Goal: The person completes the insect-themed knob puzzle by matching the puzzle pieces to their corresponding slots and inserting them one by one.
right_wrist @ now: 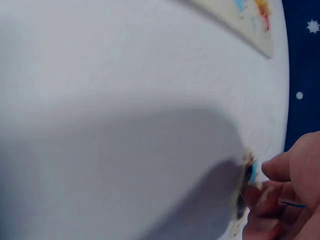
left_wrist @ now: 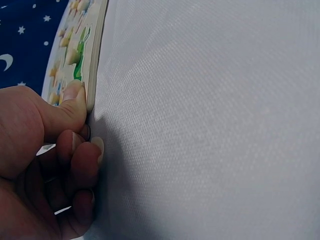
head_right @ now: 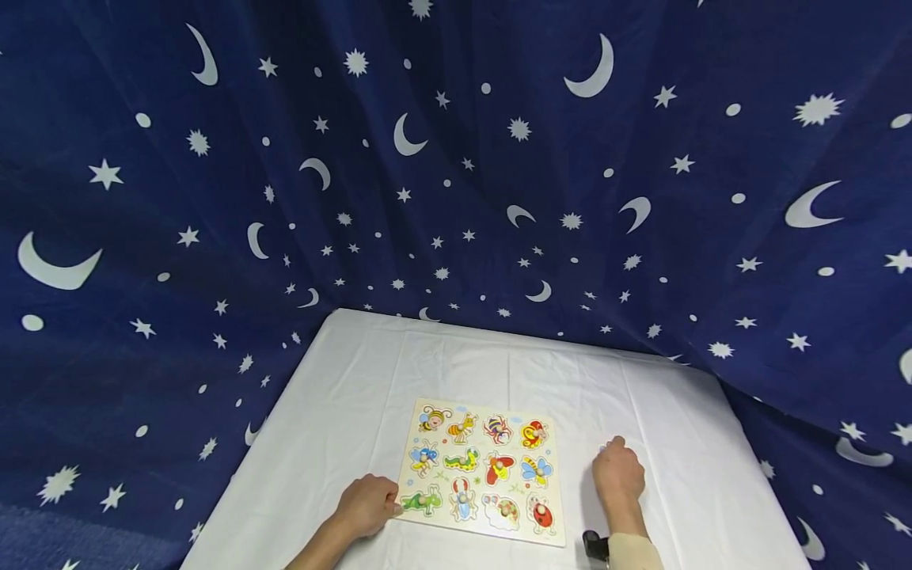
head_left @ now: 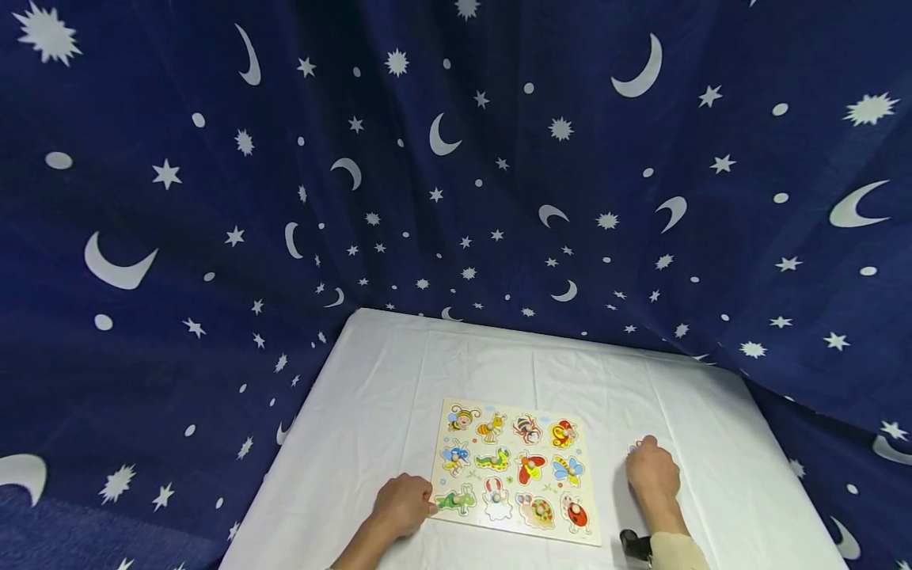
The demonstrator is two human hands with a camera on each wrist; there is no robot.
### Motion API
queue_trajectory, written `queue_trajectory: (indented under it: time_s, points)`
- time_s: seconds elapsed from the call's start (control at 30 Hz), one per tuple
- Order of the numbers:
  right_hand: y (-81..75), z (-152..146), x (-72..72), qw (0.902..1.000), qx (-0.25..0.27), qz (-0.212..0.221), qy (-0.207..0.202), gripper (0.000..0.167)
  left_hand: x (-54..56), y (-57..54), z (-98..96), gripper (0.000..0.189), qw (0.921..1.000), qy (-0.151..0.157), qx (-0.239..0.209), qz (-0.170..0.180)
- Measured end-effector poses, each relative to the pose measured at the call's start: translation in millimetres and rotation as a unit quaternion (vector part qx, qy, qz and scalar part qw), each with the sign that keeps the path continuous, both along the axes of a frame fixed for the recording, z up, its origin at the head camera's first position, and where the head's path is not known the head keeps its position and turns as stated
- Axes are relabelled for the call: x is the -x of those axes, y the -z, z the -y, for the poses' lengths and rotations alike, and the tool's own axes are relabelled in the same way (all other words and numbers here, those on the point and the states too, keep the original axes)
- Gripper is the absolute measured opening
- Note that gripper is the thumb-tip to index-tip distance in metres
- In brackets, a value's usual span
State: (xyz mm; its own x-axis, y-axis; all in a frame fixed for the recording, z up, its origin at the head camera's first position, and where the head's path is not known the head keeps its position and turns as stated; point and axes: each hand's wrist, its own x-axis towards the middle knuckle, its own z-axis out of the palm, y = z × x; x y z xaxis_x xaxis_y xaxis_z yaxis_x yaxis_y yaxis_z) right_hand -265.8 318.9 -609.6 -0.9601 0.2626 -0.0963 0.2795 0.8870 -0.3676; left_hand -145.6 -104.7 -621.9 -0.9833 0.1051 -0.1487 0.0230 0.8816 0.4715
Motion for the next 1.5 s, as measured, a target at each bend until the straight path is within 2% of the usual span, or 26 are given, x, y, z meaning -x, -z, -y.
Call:
queue_trajectory:
  time_s: [0.2,0.43,0.73,0.87,1.17,1.5]
  points:
    - [8.4,-6.9,-0.4,0.9994,0.013,0.005,-0.031,0.033,0.2,1.6,1.0,0.041,1.0000,-0.003,0.002,0.000]
    - [11.0,-8.3,-0.5,0.9997,0.014,-0.002,0.019,0.029,-0.1,2.4,-1.1,0.040,0.9997,-0.010,-0.008,0.019]
    - [5.3,-9.2,-0.9,0.9997,0.003,-0.004,0.026,0.027,1.2,1.2,-0.8,0.041,0.9999,-0.010,0.000,0.011]
    - [4.3,-4.2,1.1,0.9992,0.004,-0.024,0.031,0.025,0.4,1.5,-0.9,0.041,1.0000,-0.006,-0.001,0.006]
    - [-1.2,18.1,7.2,0.9954,0.032,-0.090,0.004,0.023,0.2,4.2,-1.5,0.041,0.9999,-0.008,0.003,0.010]
    - [-14.5,58.1,13.5,0.9914,0.070,-0.103,-0.039,0.025,0.7,3.7,-1.5,0.042,0.9999,-0.012,-0.003,0.009]
